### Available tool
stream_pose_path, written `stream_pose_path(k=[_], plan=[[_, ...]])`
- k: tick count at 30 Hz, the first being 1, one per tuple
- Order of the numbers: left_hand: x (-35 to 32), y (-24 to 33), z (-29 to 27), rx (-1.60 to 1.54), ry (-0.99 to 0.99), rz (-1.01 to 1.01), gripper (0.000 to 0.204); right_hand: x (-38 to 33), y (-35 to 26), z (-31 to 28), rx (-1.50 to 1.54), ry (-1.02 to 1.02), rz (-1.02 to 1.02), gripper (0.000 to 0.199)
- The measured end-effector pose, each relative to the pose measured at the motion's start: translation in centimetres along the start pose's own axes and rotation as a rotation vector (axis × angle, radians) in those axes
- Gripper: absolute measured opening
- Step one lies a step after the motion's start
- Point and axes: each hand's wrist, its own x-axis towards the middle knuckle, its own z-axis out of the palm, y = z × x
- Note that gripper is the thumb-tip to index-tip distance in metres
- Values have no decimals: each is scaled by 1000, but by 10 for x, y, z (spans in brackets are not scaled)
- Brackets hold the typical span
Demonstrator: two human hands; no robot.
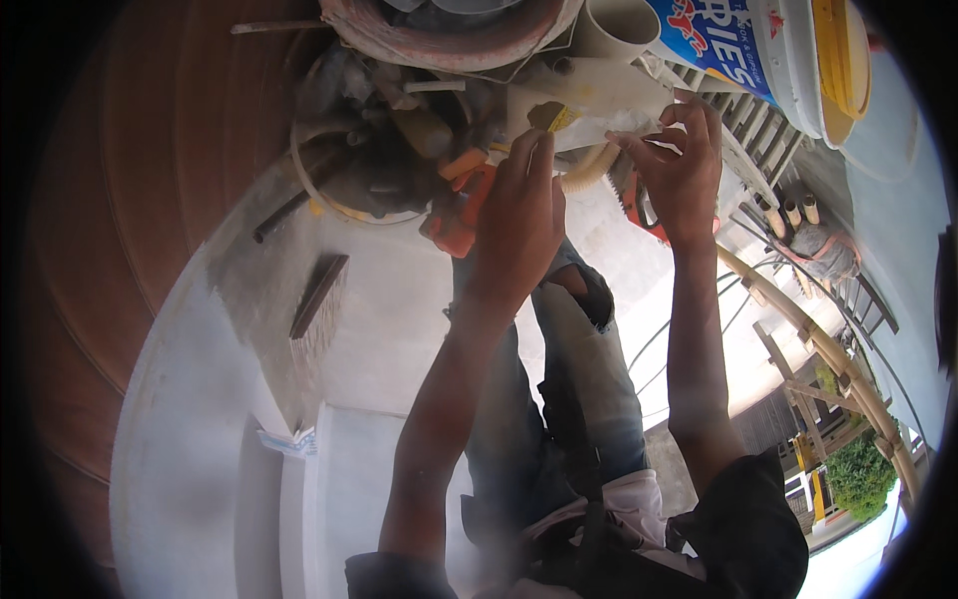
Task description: The person walks from an indoor area to an outdoor patio and organizes various construction supplies. They move buckets, a plastic bag, and a roll of tape, placing them into a larger bucket.
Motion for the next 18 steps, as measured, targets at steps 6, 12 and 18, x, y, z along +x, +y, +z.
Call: stream_pose_path(k=[6, 12, 18], plan=[[-2, 6, 5, -93, -9, -36, 41, -4, 0, -6, -6, -19, 37, 45], [-19, 14, 7, -30, -87, -65, 40, -18, 14, -10, -80, -39, 6, 36], [-21, 9, 5, -87, 4, -71, 39, -23, 4, -8, 27, -33, -28, 29]])
